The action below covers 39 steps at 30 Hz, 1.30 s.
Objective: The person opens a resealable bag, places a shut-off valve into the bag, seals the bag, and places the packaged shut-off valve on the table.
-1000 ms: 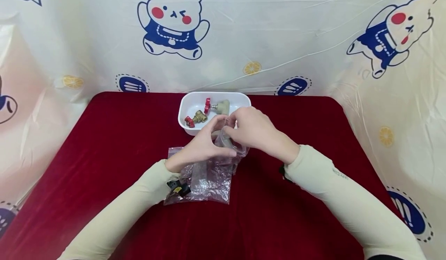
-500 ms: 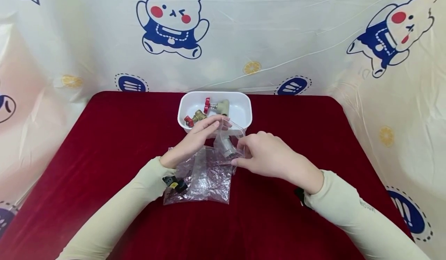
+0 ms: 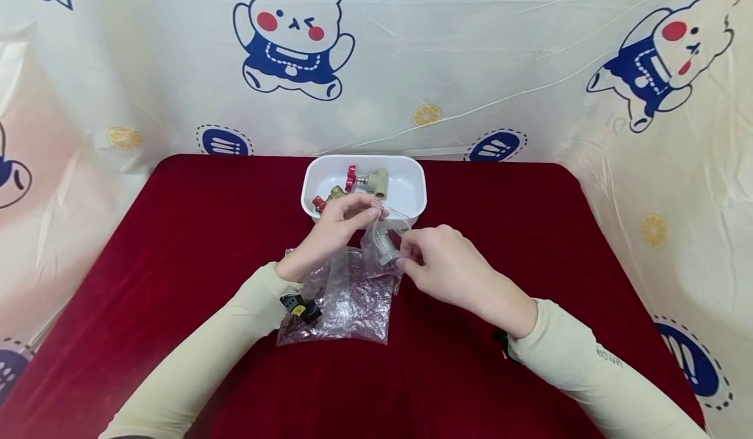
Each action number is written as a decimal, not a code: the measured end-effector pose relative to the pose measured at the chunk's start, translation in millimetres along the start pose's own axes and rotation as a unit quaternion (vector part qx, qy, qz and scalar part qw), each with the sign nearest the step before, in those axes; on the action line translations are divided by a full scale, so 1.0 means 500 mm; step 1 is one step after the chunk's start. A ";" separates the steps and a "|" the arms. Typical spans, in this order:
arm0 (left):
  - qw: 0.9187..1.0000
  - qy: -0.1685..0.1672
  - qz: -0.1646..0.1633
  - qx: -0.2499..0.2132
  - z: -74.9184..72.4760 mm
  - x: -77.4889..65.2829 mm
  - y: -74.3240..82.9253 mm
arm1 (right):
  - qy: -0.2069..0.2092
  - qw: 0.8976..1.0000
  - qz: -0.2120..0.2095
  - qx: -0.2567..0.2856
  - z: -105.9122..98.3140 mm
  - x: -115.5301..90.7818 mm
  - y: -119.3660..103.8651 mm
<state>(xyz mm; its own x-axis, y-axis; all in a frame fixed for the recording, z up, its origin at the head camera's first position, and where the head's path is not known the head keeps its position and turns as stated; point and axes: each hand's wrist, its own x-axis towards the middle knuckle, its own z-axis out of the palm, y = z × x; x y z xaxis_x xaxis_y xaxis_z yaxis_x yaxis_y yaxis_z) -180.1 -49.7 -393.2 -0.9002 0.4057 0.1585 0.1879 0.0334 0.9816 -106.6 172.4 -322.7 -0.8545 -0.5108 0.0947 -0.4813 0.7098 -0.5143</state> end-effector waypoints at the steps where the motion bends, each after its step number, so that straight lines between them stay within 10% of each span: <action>1: 1.000 0.004 0.001 0.002 0.000 0.000 0.001 | 0.002 1.000 0.000 0.001 -0.001 -0.001 0.000; 39: 0.992 0.050 0.060 0.102 -0.006 -0.059 0.061 | 0.043 0.999 0.013 -0.029 -0.066 -0.029 0.036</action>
<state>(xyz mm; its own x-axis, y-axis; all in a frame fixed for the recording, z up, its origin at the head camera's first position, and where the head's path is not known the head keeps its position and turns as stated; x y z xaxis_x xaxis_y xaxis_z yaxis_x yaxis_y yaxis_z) -148.9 -63.3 -367.7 -0.8990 0.3251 0.2935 0.3631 0.1786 0.9145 -109.3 208.8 -305.2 -0.8796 -0.4496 0.1557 -0.4665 0.7508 -0.4675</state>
